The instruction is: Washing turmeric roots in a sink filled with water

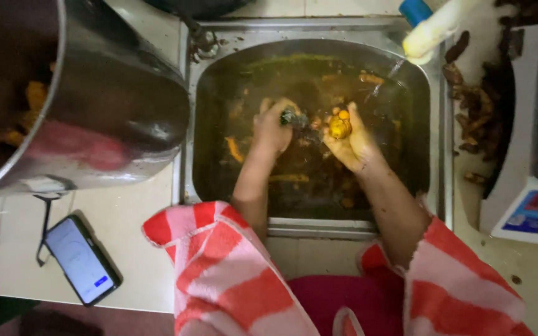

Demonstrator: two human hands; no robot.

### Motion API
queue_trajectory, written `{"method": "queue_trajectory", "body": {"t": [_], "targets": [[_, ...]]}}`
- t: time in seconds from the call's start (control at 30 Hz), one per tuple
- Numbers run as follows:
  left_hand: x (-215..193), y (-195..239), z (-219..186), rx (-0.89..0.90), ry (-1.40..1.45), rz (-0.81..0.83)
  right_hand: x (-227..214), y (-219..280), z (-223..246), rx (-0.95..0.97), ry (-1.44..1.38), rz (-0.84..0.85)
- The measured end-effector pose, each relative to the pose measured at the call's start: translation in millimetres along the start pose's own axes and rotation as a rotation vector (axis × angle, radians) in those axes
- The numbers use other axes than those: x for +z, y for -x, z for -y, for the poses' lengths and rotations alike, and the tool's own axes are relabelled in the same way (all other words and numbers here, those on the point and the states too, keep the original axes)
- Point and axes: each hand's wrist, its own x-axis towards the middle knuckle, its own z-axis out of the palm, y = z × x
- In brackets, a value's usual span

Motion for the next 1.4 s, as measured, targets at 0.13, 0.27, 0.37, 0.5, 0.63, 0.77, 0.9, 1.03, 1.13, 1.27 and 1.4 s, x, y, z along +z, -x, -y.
{"method": "queue_trajectory", "body": {"t": [0.13,0.27,0.37,0.5,0.63,0.77,0.9,1.03,1.13,1.27,1.4], "targets": [[-33.5,14.9,-14.6,0.038,0.104,-0.096,15.1,11.7,-3.9,0.007,0.006,-0.054],[8.5,-10.3,25.7,-0.200,-0.183,0.226,30.5,20.6,-2.4,0.072,0.231,-0.220],[7.5,-1.7,3.3,-0.012,0.111,0.124,41.2,29.8,-0.9,0.093,0.343,-0.292],[-0.7,54.3,-85.1,0.320,0.256,-0.031,7.7,7.4,-25.4,-0.026,0.452,-0.417],[23.5,50.6,-90.6,0.251,-0.083,0.156,38.1,8.4,-24.9,-0.049,0.518,-0.342],[6.2,23.3,-91.9,0.001,-0.182,0.294,55.9,30.5,-15.2,-0.097,0.659,-0.256],[-13.6,9.4,-26.0,-0.189,-0.176,0.229,65.5,50.0,-9.8,-0.339,0.587,-0.111],[-26.9,30.2,-3.9,-0.182,-0.207,0.318,51.1,52.4,-21.6,-0.386,0.732,0.125],[-28.1,21.3,-5.4,-0.022,-0.114,0.289,68.9,48.8,-7.8,-0.257,0.484,0.180],[-34.6,39.9,6.3,-0.004,0.121,0.131,55.2,49.9,-18.7,-0.396,0.698,0.284],[-43.4,45.4,-14.5,0.007,0.526,-0.030,61.8,55.7,-15.8,-0.653,1.051,0.226]]}}
